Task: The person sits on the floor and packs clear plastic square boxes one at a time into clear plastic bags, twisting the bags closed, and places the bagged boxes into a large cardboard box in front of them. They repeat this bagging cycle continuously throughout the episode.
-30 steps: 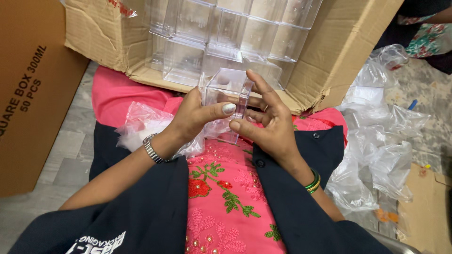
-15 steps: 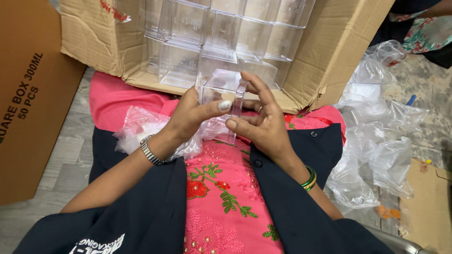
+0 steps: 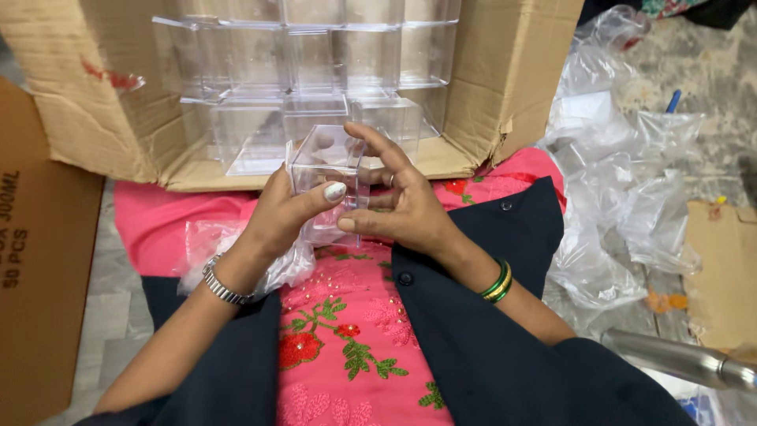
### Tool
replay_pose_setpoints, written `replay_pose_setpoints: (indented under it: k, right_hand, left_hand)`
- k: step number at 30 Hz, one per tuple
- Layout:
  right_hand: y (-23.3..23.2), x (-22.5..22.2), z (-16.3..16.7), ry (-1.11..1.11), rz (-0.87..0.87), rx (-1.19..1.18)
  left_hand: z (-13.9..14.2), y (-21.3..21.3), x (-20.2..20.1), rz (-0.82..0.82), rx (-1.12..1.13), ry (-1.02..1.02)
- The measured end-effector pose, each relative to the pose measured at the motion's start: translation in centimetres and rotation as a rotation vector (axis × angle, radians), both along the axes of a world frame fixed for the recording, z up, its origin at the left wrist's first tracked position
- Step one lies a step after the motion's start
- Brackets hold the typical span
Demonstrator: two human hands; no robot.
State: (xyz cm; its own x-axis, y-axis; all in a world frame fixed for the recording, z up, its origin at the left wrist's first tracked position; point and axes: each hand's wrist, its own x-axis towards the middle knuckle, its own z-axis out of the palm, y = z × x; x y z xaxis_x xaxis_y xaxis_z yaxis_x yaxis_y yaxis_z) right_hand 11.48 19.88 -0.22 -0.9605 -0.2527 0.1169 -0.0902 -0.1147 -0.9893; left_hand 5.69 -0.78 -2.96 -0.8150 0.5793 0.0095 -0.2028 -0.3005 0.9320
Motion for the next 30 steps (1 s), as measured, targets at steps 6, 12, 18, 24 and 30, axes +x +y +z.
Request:
replay_pose_setpoints:
  k: [6,12,18,24,30]
  right_hand:
    - [1.5,-3.8,-1.8,0.361,-0.649,0.852]
    - [1.5,-4.5,-2.0,0.263,-0.762,1.230]
    - [0.5,-2.2,-0.6,0.524,-0.492,0.577]
    - [-0.5,-1.8,0.3,0.092,-0.361,0.028]
    - [-0.5,-2.1,-0.6,0.154,-0.230,0.109]
  left_hand:
    - [0.9,0.1,-3.9,0.615,-0.428,0.602]
    - [1.7,-0.2,-3.0,0.584,-0.320,0.551]
    - [3.2,2.2,-0.2,0.334,-0.128,0.425]
    - [3.8,1.2,0.3,0.350,0.020,0.435]
    - [3.4,1.8,0.3,0.173,0.229,0.188]
